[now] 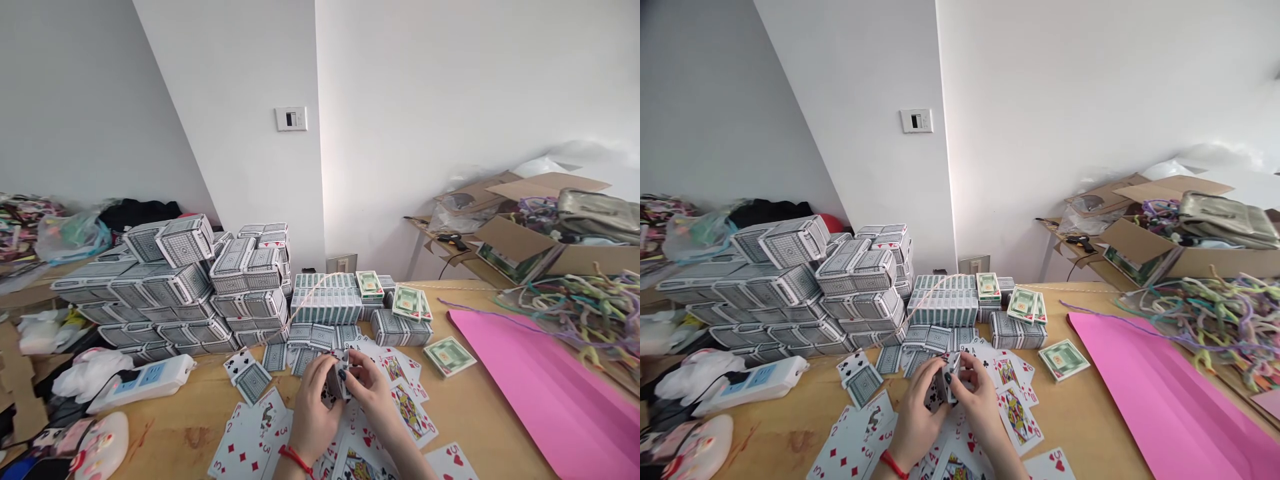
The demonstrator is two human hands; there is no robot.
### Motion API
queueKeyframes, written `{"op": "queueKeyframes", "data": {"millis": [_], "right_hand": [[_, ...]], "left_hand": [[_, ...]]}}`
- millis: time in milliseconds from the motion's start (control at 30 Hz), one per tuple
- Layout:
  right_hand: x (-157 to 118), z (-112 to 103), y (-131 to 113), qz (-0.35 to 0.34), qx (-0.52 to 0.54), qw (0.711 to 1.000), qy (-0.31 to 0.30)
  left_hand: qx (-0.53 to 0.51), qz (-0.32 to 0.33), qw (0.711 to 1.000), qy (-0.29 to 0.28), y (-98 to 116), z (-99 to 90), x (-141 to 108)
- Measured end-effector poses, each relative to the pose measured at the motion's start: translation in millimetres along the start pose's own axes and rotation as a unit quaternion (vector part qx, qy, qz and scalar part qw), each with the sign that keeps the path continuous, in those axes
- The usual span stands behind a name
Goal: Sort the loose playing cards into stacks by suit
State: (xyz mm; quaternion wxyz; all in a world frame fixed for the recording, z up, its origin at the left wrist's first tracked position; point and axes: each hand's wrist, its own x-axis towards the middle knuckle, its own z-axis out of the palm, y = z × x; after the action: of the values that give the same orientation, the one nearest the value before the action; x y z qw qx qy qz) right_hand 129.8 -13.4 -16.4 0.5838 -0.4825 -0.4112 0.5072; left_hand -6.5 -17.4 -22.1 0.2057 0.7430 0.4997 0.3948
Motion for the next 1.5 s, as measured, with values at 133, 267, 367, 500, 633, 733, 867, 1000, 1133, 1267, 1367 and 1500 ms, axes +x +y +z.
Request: {"op": "queueKeyframes", "data": {"millis": [133,267,367,500,633,733,867,1000,1133,1267,1367,1500], "right_hand": [[-2,1,-7,0.016,-0.004,1.0,-0.014],[-3,2,-10,0.015,-0.003,1.0,-0.022],[-2,2,-9,0.018,-0.006,0.999,-0.026],[-1,3,-6,0.016,-0.021,0.999,-0.021],[-1,2,-4,0.011,-0.026,0.999,-0.041],[-1,1,-2,0.015,-0.027,0.998,-0.05],[0,0,2,0.014,-0.036,0.997,-0.063],[0,-2,3,0.014,-0.038,0.996,-0.073],[-1,0,-5,0.017,-0.012,0.995,-0.101],[-4,4,-18,0.03,0.052,0.992,-0.107],[-7,6,-22,0.062,0.093,0.986,-0.126],[-9,5,-18,0.102,0.122,0.979,-0.126]], "left_hand": [[-0.005,0.001,1.0,-0.008,-2,-0.5,0],[-0.005,-0.003,1.0,-0.012,1,-2.7,1],[-0.001,-0.011,1.0,-0.015,2,-3.8,1],[0.005,-0.007,1.0,-0.014,1,-2.6,1],[0.012,0.007,1.0,-0.022,0,-0.7,1],[0.014,0.015,1.0,-0.022,0,-0.3,1],[0.021,0.023,0.999,-0.012,1,-0.8,1],[0.032,0.047,0.998,-0.002,1,-0.1,1],[0.041,0.074,0.996,0.015,0,2.8,1],[0.042,0.081,0.996,0.02,1,4.0,1],[0.04,0.076,0.996,0.012,3,3.8,0],[0.036,0.064,0.997,0.01,3,4.8,-2]]}}
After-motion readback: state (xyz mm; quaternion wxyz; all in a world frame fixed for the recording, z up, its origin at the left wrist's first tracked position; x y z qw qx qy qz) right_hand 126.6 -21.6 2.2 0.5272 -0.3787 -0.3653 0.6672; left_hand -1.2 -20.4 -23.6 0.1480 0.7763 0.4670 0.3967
